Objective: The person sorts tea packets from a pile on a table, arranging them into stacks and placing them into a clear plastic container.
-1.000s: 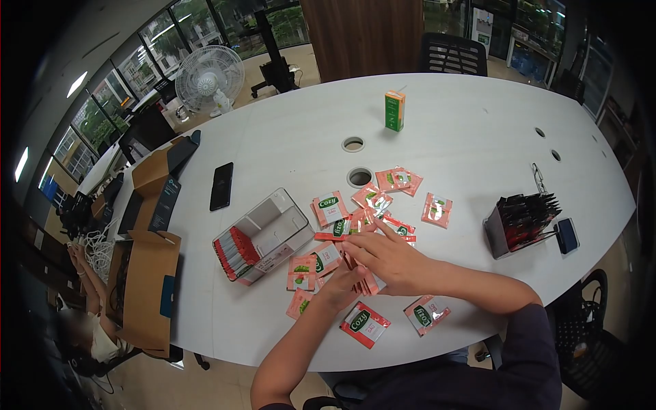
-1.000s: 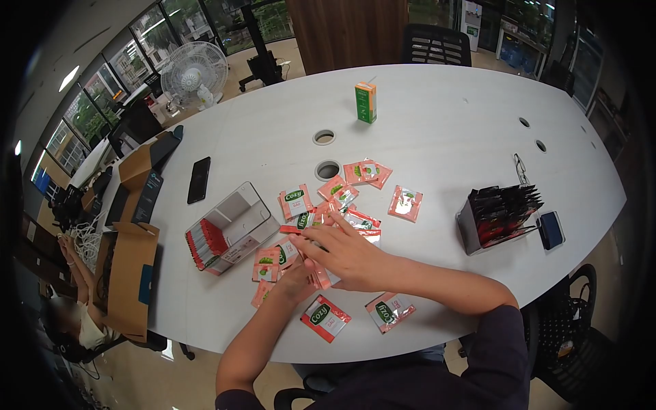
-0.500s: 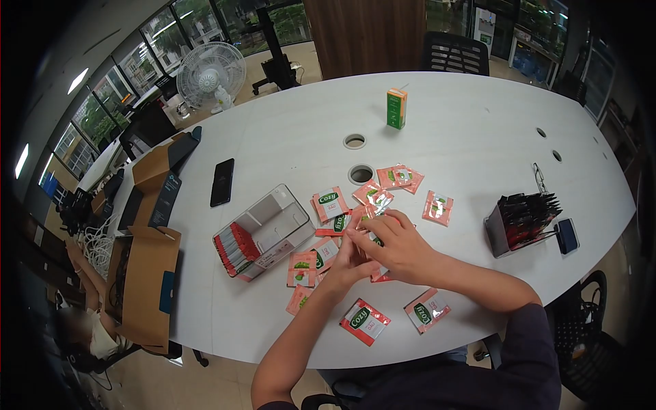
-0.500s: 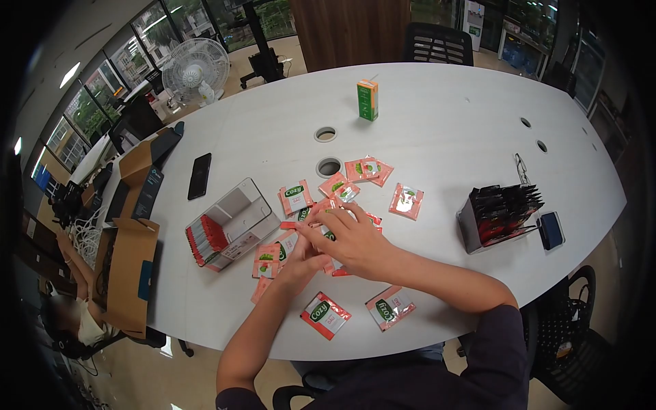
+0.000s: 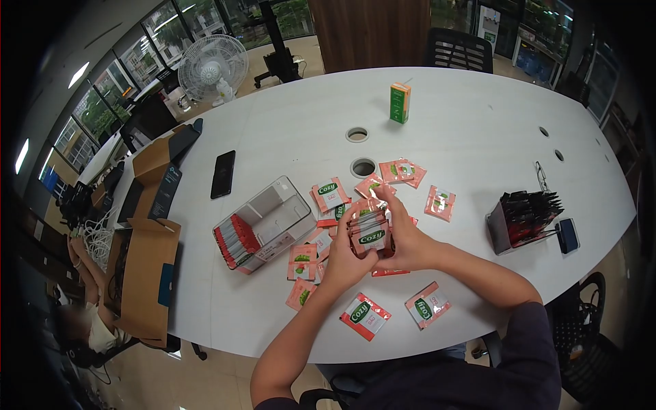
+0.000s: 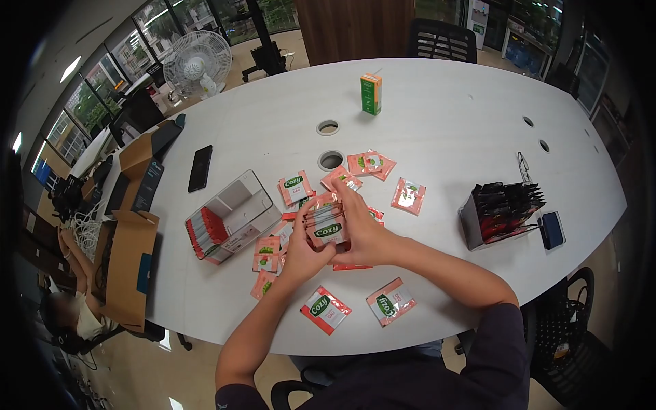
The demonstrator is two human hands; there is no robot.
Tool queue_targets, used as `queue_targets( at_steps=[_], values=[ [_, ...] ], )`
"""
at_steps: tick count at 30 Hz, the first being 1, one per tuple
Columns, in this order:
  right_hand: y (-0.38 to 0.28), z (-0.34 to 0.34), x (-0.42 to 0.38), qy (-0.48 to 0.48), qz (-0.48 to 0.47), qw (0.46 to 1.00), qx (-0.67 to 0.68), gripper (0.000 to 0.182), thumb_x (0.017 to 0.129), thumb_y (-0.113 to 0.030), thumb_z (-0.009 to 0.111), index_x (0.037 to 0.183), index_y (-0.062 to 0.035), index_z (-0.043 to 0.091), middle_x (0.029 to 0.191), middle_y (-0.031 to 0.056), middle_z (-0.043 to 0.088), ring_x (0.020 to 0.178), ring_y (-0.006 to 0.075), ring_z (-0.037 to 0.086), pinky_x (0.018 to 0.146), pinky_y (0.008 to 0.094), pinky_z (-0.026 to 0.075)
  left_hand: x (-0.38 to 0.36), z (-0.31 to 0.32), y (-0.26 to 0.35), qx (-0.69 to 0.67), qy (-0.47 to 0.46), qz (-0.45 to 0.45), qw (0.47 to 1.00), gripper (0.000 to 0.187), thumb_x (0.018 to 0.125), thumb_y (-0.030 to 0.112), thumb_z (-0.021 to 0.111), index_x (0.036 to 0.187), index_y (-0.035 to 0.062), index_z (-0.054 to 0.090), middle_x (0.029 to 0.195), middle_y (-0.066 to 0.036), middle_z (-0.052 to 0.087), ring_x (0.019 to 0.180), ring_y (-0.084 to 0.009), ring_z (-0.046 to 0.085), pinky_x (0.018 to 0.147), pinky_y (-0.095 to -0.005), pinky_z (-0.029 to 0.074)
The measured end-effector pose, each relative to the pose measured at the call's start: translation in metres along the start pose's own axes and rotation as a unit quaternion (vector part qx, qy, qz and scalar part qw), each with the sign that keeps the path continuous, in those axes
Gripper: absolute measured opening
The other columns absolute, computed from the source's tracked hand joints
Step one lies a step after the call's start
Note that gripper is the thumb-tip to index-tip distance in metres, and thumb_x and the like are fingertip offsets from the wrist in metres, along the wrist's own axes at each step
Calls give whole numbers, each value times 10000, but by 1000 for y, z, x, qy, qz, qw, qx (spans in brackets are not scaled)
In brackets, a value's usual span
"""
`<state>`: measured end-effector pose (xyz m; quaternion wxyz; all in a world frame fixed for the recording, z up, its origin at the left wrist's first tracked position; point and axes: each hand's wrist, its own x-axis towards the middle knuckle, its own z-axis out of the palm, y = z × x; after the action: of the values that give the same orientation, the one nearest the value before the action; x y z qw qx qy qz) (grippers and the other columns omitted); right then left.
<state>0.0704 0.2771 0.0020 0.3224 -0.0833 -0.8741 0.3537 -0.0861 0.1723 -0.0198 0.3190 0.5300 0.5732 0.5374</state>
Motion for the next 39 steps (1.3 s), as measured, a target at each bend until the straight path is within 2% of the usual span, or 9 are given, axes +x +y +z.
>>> queue_targets(
  at_steps=[4,7,12,16,19,22,28,33,39],
  values=[
    [23,2,-8,-7,86,996,13,1418,590,-274,963,1584,-28,-18,1583,310,180,1495,482,138,1181,560,263,2,-4,-5,26,10,-14,1000,844,764,-75,636,1497,74,247,1323,-167,551,1191,-237,607,974,-342,524],
    [24,6,-16,-91,98,965,-226,1320,633,-360,928,1566,34,82,1584,305,179,1494,498,104,1177,628,207,2,-2,-23,86,2,10,996,856,761,-57,658,1495,66,233,1359,-188,508,1219,-269,583,993,-363,511],
    [17,10,-18,-110,96,952,-270,1212,722,-480,844,1535,91,151,1582,315,166,1487,508,106,1162,686,133,-2,-4,-26,285,36,67,956,849,748,81,732,1460,55,269,1386,-233,452,1268,-383,485,1097,-481,372],
    [19,9,-19,-120,88,944,-295,1206,742,-508,822,1531,100,144,1581,320,161,1488,507,102,1159,693,113,-1,-2,-30,273,35,33,961,782,740,167,756,1399,55,349,1362,-232,474,1278,-422,439,1111,-523,291],
    [12,2,-14,-106,93,957,-252,1200,726,-482,843,1537,80,161,1583,314,165,1482,516,110,1162,683,131,-1,-2,-25,264,26,-11,964,740,741,182,759,1371,50,394,1423,-233,454,1363,-432,387,1123,-547,269],
    [1,-9,-4,-48,-4,984,-173,1168,702,-440,870,1543,33,212,1579,307,181,1476,512,138,1164,666,158,0,-3,-23,249,19,-12,968,735,743,201,768,1366,50,408,1440,-252,441,1394,-438,361,1122,-553,271],
    [-20,-5,0,-94,-18,948,-304,1091,688,-376,887,1543,-51,292,1584,259,217,1463,482,204,1144,651,232,3,-3,-25,282,11,-10,959,773,734,223,796,1380,46,410,1445,-259,440,1366,-438,394,1112,-558,292],
    [-20,-11,6,-124,-23,950,-286,962,714,-293,866,1485,-24,359,1475,212,396,1394,408,356,1148,586,281,3,2,-35,322,95,99,937,746,679,176,813,1323,48,459,1246,-189,559,1174,-391,527,1011,-511,398],
    [-36,-30,25,-146,-20,962,-232,914,677,-86,839,1472,-50,389,1329,174,565,1214,356,561,1023,450,464,0,-7,-6,347,52,133,927,830,647,192,823,1371,57,441,1236,-104,619,1180,-297,552,1026,-480,321]
  ],
)
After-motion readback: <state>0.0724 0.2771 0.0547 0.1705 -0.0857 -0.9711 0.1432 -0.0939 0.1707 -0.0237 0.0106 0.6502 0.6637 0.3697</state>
